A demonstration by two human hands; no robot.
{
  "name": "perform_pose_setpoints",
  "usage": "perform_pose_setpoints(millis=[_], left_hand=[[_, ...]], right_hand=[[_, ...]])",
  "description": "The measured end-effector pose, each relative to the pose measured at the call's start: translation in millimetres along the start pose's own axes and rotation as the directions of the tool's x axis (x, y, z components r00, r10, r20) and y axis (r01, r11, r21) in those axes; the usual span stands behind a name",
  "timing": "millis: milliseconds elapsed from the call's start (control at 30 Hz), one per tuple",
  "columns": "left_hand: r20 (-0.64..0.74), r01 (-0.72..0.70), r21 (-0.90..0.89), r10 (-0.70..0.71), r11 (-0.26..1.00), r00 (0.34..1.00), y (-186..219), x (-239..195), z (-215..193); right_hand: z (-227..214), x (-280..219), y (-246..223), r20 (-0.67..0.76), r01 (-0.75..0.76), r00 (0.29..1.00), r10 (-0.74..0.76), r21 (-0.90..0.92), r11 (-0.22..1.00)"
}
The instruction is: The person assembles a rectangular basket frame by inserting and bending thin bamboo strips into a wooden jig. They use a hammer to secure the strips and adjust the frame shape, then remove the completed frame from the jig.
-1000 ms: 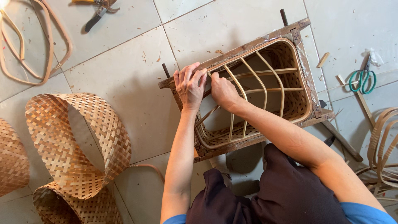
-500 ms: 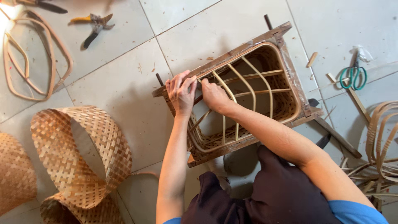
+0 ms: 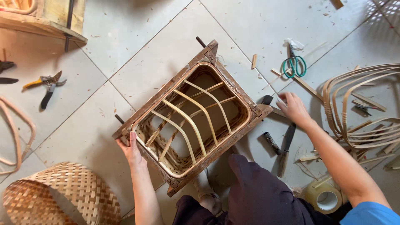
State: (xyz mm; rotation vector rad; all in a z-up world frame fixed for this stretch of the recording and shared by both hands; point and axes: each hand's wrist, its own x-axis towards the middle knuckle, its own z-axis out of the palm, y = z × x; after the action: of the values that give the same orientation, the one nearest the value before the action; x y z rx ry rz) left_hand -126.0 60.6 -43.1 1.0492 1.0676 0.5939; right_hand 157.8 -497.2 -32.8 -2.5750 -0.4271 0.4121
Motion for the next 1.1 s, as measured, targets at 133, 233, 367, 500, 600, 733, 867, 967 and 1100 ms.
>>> perform_pose_setpoints(millis=[133, 233, 367, 500, 600, 733, 867, 967, 1100], left_hand=[[-0.005, 0.1, -0.069, -0.1, 0.993, 0.995, -15.9, 4.1, -12.3], [-0.004, 0.123, -0.133, -0.124, 0.984, 0.992, -21.1, -6.5, -13.9], [0.039, 0.198, -0.232, -0.194, 0.952, 0.98, -26.9, -23.3, -11.2], [0.011, 0.106, -0.17, -0.105, 0.98, 0.994, -23.9, -23.7, -2.7], [0.007, 0.07, -0.129, -0.07, 0.989, 0.998, -24.1, -19.7, 1.1], [0.025, 0.069, -0.206, -0.066, 0.976, 0.998, -28.9, -24.7, 1.9], [0.013, 0.056, -0.206, -0.054, 0.977, 0.998, -22.7, -21.5, 6.9], [0.034, 0.031, -0.228, -0.024, 0.973, 0.999, -28.6, -22.5, 6.8], [0.012, 0.057, -0.238, -0.055, 0.97, 0.998, -34.7, -22.2, 5.4]], right_hand=[[48.8, -50.7, 56.1, 0.003, 0.079, 0.997, -0.08, -0.21, 0.974], [44.1, -49.9, 71.4, 0.05, 0.064, 0.997, -0.058, -0.133, 0.989], [20.4, -28.9, 67.0, 0.032, 0.005, 0.999, 0.0, -0.149, 0.989], [-13.7, 1.2, 17.7, 0.044, -0.313, 0.949, 0.311, 0.205, 0.927], [-35.8, 21.5, -52.3, 0.189, -0.186, 0.977, 0.094, 0.564, 0.805], [-21.4, 35.4, -175.0, 0.469, -0.201, 0.883, 0.019, 0.341, 0.918], [18.1, 39.3, -296.2, 0.22, 0.707, 0.634, -0.742, 0.225, 0.671], [48.6, 33.7, -350.2, 0.32, 0.752, 0.627, -0.71, -0.009, 0.659], [60.9, 39.6, -371.6, 0.319, 0.824, 0.557, -0.766, -0.097, 0.559]])
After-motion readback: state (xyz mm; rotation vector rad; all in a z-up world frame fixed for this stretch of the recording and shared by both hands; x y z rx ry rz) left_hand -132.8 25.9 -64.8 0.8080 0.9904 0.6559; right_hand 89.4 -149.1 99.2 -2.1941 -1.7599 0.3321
